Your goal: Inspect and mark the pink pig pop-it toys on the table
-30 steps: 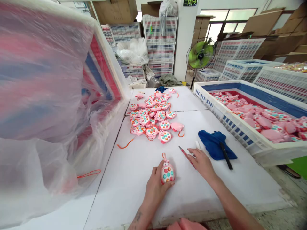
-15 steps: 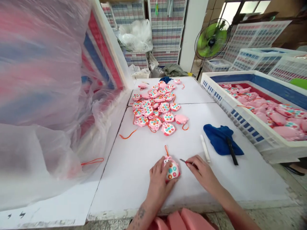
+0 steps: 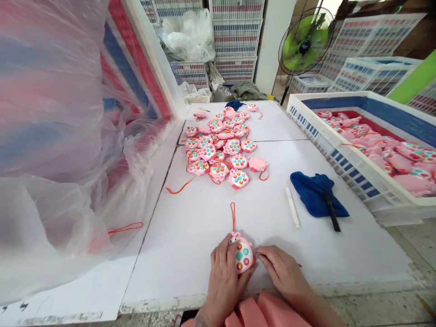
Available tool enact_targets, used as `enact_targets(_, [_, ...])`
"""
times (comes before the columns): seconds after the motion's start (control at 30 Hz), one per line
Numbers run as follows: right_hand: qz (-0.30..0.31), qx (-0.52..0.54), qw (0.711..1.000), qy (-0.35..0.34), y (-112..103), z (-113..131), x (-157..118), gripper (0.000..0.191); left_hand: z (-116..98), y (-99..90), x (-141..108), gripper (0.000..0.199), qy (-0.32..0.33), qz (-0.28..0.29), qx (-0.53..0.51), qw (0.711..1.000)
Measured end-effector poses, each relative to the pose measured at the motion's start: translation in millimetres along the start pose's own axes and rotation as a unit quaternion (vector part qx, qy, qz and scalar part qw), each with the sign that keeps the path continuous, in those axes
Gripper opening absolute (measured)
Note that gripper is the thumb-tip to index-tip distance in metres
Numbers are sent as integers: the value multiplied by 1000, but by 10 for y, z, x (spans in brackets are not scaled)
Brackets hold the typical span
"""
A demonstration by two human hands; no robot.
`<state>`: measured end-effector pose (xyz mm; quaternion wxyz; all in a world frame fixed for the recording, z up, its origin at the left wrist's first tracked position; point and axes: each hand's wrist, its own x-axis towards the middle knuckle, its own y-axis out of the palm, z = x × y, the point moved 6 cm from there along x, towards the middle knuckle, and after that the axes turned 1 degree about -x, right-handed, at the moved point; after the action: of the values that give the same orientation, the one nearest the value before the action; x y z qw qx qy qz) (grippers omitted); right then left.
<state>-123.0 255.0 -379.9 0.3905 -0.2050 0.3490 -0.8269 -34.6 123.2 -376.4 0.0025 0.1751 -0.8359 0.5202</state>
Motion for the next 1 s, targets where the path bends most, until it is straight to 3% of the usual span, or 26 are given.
enact_targets(0.3, [6,-40,998,-39,124,55,-79,31,-1,-8,10,53,-2,12,-6,1000])
enact_targets(0.6, [23,-28,999,-27,137,71,-93,31,14,32,-7,52,-10,27,-9,1000])
enact_targets(0.8, [37,65,995,69,132,17,-54,23,12,20,-23,56,-16,7,10,1000])
enact_targets(1.0, [34,91,988,119,111,30,35,21,-85,-5,-37,55,31,26,56,998])
